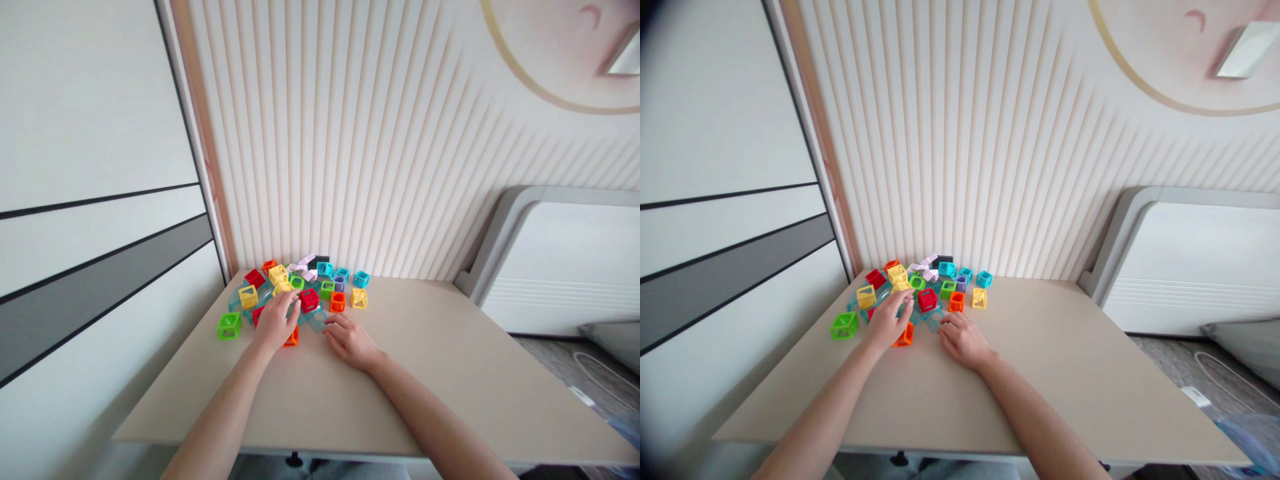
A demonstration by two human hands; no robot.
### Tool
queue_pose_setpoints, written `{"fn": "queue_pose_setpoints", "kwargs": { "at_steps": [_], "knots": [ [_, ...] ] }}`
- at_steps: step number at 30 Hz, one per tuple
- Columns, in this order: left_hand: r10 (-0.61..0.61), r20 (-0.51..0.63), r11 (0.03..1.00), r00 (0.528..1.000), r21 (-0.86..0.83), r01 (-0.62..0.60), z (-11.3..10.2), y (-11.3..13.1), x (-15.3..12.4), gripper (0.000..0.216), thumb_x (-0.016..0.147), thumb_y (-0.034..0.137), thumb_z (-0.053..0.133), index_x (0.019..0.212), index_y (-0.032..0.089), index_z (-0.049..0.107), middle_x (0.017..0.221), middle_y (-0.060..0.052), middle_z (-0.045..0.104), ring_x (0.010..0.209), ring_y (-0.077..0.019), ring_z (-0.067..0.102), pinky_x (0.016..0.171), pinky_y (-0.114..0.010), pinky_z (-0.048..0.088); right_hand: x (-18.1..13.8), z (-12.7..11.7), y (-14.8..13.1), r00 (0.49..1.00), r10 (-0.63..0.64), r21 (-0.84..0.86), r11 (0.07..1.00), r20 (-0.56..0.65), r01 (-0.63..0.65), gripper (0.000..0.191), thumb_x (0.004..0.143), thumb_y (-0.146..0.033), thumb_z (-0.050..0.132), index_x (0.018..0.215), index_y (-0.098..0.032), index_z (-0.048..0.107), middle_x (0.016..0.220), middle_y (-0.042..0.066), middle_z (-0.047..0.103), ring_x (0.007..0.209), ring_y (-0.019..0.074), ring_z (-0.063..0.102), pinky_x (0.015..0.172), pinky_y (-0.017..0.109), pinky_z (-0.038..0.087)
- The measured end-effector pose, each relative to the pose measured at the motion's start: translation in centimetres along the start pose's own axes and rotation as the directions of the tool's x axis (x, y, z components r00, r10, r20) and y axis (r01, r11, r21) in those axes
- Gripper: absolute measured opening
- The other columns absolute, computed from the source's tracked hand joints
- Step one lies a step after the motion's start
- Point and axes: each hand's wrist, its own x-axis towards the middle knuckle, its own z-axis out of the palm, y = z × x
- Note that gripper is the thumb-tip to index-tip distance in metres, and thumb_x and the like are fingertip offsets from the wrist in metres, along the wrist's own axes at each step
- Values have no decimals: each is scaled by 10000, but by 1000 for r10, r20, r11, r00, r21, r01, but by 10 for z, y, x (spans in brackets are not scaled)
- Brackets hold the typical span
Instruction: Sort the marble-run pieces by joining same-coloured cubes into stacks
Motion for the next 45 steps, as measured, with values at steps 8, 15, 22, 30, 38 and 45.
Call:
{"fn": "queue_pose_setpoints", "kwargs": {
  "at_steps": [8, 15, 22, 30, 38, 45],
  "knots": [
    [-51, 203, 998, 978, 49, 42, 1, 12, -2, 207, 935, 315, 510, 1038, 206, 654, 989, -74, 721, 919, -229, 687, 825, -346, 542, -2, -1, -1, 1000, -4, -33, 999, 29, 5, 206, 939, -179, 496, 1041, -234, 666, 1152, 96, 646, 1065, 223, 593, 927, 394, 531],
    [-7, 282, 997, 959, 76, -15, 3, 22, -5, 211, 918, 325, 517, 1004, 206, 667, 974, -74, 705, 935, -237, 668, 857, -352, 524, -1, -1, -2, 999, 9, -37, 999, 53, -7, 208, 928, -159, 507, 1049, -224, 662, 1153, 96, 640, 1066, 218, 590, 943, 388, 519],
    [1, 267, 998, 964, 56, -17, 9, 24, -7, 188, 941, 288, 480, 873, 230, 646, 859, -45, 705, 851, -207, 674, 730, -296, 518, 0, -3, -2, 998, 8, -26, 1000, 57, -7, 214, 925, -157, 510, 1053, -229, 666, 1145, 96, 643, 1063, 223, 592, 944, 399, 519],
    [-7, 248, 998, 969, 55, -7, 12, 22, -8, 296, 960, 299, 455, 730, 215, 620, 745, -44, 670, 763, -197, 652, 663, -274, 475, -1, 0, 1, 999, -2, -16, 1000, 46, 3, 188, 926, -165, 525, 1026, -221, 673, 1137, 101, 653, 1051, 233, 609, 927, 408, 530],
    [-81, 140, 997, 987, 27, 78, 11, 20, -8, 429, 997, 332, 394, 609, 207, 527, 612, -26, 603, 588, -160, 579, 580, -264, 396, -4, 3, 3, 997, 26, 35, 999, 79, -29, 239, 934, -170, 514, 1126, -216, 648, 1215, 110, 619, 1104, 225, 613, 954, 385, 532],
    [-385, 78, 843, 920, -375, 385, 14, 23, -5, 452, 972, 445, 440, 679, 183, 663, 578, -28, 656, 562, -167, 640, 567, -254, 455, -5, 6, 4, 996, 38, 12, 999, 84, -39, 243, 928, -185, 533, 1137, -225, 650, 1225, 112, 620, 1114, 232, 619, 958, 386, 534]
  ]
}}
